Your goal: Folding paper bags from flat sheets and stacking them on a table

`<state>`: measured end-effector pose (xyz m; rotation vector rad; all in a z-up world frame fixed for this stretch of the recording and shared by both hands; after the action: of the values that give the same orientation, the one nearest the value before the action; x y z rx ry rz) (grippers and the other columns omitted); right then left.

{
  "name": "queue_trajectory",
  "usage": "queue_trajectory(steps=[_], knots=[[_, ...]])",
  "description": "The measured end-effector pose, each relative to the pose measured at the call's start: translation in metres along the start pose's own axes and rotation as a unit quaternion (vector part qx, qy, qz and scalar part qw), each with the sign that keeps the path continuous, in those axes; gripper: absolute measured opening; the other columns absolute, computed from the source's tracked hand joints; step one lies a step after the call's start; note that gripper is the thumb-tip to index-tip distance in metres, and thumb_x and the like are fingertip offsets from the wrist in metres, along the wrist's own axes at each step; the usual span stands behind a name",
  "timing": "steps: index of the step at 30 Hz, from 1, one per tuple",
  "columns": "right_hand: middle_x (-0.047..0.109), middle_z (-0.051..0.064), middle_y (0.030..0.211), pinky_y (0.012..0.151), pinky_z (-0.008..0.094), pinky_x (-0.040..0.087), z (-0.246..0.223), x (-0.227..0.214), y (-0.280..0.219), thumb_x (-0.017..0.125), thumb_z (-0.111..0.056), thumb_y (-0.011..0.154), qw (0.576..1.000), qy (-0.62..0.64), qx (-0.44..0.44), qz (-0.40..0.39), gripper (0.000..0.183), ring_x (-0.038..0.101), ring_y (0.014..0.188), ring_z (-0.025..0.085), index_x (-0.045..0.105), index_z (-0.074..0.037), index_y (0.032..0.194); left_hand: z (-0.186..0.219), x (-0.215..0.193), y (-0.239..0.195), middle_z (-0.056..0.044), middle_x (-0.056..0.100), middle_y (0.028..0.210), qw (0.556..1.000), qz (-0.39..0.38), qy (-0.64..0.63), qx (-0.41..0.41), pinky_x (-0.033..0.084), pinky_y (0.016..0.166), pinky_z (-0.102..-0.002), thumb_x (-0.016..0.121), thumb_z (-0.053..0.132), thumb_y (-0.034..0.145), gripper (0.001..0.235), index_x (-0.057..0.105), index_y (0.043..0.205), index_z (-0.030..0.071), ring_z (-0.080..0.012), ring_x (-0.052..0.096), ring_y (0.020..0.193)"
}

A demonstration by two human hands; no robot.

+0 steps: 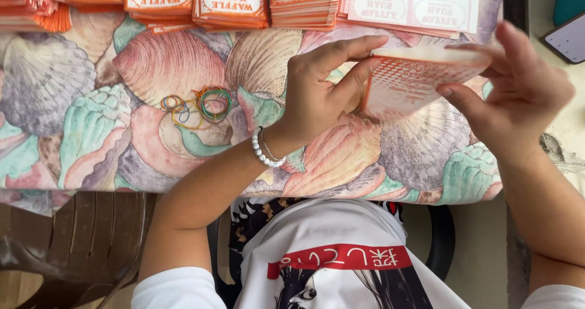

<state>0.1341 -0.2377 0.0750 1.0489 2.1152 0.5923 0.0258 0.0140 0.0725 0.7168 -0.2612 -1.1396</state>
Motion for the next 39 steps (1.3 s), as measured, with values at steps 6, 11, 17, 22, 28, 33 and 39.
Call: queue_trajectory(steps=[6,11,17,22,28,33,39], knots=[[0.072,0.040,0.108,0.084,0.042,0.056,-0.051,-0.002,0.038,0.091,0.007,0.095,0.983,-0.161,-0.074,-0.041,0.025,0.073,0.098,0.043,0.072,0.020,0.104,0.039,0.002,0.040,-0.002,0.071,0.128,0.998,-0.036,-0.003,0.051,0.058,0.108,-0.030,0.054,0.013,0.116,0.022,0.059,0.137,0.016,-0.0174,0.075,0.113],[0.072,0.028,0.099,0.076,0.034,0.051,-0.072,0.000,0.075,0.088,-0.008,0.084,0.980,-0.156,-0.044,-0.116,0.031,0.069,0.082,0.031,0.071,0.014,0.097,0.046,0.010,0.072,-0.002,0.070,0.119,0.996,-0.008,0.014,0.082,0.058,0.112,-0.031,0.047,0.017,0.121,0.026,0.049,0.146,0.019,-0.0194,0.075,0.116],[0.071,0.019,0.085,0.073,0.033,0.057,-0.070,-0.003,0.071,0.083,-0.013,0.084,0.973,-0.181,-0.071,-0.126,0.027,0.072,0.078,0.028,0.068,0.009,0.083,0.045,0.009,0.066,0.010,0.076,0.108,0.996,0.011,0.070,0.061,0.064,0.106,-0.020,0.066,0.008,0.125,0.053,0.038,0.161,0.034,-0.0046,0.076,0.100],[0.067,0.021,0.090,0.063,0.031,0.047,-0.068,-0.004,0.066,0.078,-0.002,0.088,0.978,-0.172,-0.037,-0.111,0.018,0.063,0.072,0.027,0.065,0.008,0.081,0.042,0.014,0.055,0.002,0.075,0.114,0.994,-0.018,0.076,0.075,0.066,0.110,-0.022,0.065,-0.010,0.118,0.066,0.034,0.163,0.028,-0.0086,0.075,0.107],[0.066,0.033,0.115,0.095,0.036,0.060,-0.038,0.001,0.070,0.074,0.012,0.089,0.997,0.026,0.053,0.051,0.060,0.069,0.105,0.031,0.049,0.019,0.143,0.069,-0.004,0.064,0.000,0.075,0.115,0.993,0.041,0.086,0.075,0.060,0.107,-0.029,0.059,0.008,0.116,0.032,0.052,0.146,0.017,-0.0150,0.077,0.108],[0.071,0.025,0.103,0.072,0.024,0.050,-0.054,-0.002,0.097,0.090,0.014,0.099,0.994,-0.099,0.038,-0.004,0.025,0.062,0.082,0.018,0.072,0.019,0.117,0.085,-0.022,0.071,-0.008,0.076,0.117,0.989,0.057,0.092,0.097,0.063,0.100,-0.033,0.058,0.011,0.109,0.014,0.065,0.121,0.006,-0.0241,0.079,0.110],[0.070,0.022,0.095,0.068,0.025,0.039,-0.062,0.009,0.106,0.094,0.016,0.109,0.989,-0.145,0.021,0.014,0.020,0.054,0.080,0.016,0.077,0.020,0.118,0.088,-0.035,0.079,-0.004,0.075,0.112,0.994,0.052,0.071,0.059,0.060,0.097,-0.030,0.058,0.008,0.107,0.011,0.065,0.114,0.007,-0.0188,0.078,0.103]])
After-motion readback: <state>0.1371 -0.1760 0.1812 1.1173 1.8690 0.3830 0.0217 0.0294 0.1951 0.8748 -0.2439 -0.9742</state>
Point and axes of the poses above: each hand's wrist, its own y-axis towards the middle knuckle, its own x-axis out of the palm, z = x × y, the point moved 2 cm from there along y, towards the middle knuckle
